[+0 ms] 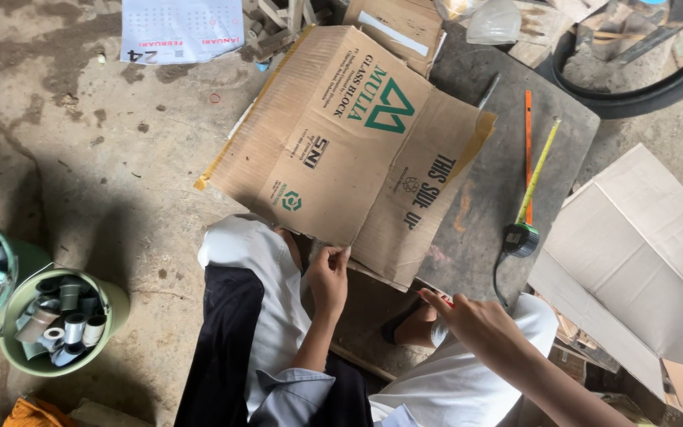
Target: The person uses a cutter to slice through cardboard boxes and then uses a tape measure and a marker to mark and cut specific sections of cardboard.
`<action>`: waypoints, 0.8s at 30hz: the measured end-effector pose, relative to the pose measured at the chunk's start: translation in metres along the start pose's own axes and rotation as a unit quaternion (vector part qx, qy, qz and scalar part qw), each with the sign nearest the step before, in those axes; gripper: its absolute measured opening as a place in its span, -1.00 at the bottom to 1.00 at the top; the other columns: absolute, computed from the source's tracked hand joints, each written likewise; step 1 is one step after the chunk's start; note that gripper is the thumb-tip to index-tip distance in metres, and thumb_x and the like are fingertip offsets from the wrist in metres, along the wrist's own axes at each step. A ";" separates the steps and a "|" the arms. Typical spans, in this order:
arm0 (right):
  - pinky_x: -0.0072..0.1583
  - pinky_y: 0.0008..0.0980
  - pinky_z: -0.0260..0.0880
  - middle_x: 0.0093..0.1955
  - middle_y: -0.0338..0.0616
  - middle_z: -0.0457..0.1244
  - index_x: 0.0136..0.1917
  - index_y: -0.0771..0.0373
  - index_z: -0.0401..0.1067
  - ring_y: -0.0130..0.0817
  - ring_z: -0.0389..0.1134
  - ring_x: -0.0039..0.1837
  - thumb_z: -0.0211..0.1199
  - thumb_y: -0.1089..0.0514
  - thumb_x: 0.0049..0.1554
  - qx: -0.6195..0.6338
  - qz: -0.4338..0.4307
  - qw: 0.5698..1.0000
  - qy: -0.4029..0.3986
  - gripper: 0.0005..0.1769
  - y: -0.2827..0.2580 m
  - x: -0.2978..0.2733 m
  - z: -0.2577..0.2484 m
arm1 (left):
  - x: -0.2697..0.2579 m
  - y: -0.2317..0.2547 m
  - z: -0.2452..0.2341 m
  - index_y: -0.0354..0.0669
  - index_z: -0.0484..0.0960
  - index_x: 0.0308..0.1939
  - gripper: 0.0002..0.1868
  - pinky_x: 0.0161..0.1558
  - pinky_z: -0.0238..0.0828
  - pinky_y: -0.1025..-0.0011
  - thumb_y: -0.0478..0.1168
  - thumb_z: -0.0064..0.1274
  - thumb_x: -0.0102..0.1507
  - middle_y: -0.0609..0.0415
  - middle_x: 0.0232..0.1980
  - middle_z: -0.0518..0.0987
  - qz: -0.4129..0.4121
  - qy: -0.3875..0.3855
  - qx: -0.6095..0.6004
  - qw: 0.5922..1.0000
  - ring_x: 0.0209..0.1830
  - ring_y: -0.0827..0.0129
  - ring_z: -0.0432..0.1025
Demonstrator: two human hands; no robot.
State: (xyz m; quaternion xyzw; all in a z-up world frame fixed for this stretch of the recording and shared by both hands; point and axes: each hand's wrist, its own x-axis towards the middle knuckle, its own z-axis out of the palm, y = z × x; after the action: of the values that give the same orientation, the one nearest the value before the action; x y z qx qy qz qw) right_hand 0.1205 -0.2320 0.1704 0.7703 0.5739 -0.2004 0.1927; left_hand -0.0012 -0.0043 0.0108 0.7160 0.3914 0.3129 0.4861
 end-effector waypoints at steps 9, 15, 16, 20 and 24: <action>-0.52 -0.36 0.13 -0.47 -0.36 0.03 0.62 0.11 0.02 -0.51 0.09 -0.52 0.20 0.59 0.08 0.026 -0.009 1.000 0.016 -0.06 -0.014 0.044 0.004 | 0.000 0.008 -0.002 -0.13 0.65 -0.24 -0.75 -0.19 0.52 0.41 -0.03 0.13 0.32 0.14 -0.28 0.68 -0.079 -0.039 -0.005 0.996 -0.28 0.39 0.56; -0.52 -0.37 0.22 -0.54 -0.40 0.05 0.61 0.07 0.05 -0.53 0.10 -0.54 0.24 0.59 0.06 -0.022 -0.022 0.999 0.038 -0.04 -0.019 0.057 0.008 | -0.004 0.024 0.002 -0.17 0.54 -0.46 -0.56 -0.41 0.36 0.33 0.10 0.19 0.28 0.10 -0.53 0.60 -0.163 -0.152 0.007 0.975 -0.55 0.36 0.47; -0.39 -0.29 0.36 -0.40 -0.15 0.21 0.53 0.11 0.15 -0.35 0.29 -0.41 0.20 0.47 0.10 -0.001 -0.011 1.000 0.026 -0.23 -0.021 0.051 -0.004 | -0.004 0.016 0.007 -0.20 0.58 -0.42 -0.57 -0.43 0.46 0.29 0.08 0.22 0.28 -0.02 -0.49 0.63 -0.166 -0.137 0.012 0.976 -0.48 0.23 0.55; -0.47 -0.32 0.29 -0.51 -0.41 0.14 0.61 0.14 0.02 -0.49 0.21 -0.50 0.20 0.67 0.00 -0.032 -0.004 0.999 -0.007 0.01 -0.016 0.045 0.008 | -0.004 0.017 0.006 -0.16 0.57 -0.44 -0.59 -0.30 0.40 0.28 0.08 0.19 0.28 0.08 -0.47 0.65 -0.146 -0.134 0.022 0.980 -0.46 0.27 0.52; -0.45 -0.39 0.39 -0.42 -0.37 0.34 0.52 0.09 0.16 -0.51 0.37 -0.44 0.23 0.41 0.15 0.041 0.012 0.999 0.004 -0.29 0.012 0.013 0.041 | 0.009 -0.016 0.000 -0.19 0.56 -0.38 -0.57 -0.31 0.36 0.28 0.11 0.15 0.30 0.03 -0.41 0.62 -0.096 -0.120 0.036 0.987 -0.42 0.25 0.49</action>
State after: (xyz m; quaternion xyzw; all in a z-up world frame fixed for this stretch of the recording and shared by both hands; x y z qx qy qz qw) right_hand 0.1320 -0.2469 0.1298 0.7855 0.5564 -0.2183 0.1607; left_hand -0.0005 0.0073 -0.0040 0.7247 0.4077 0.1623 0.5312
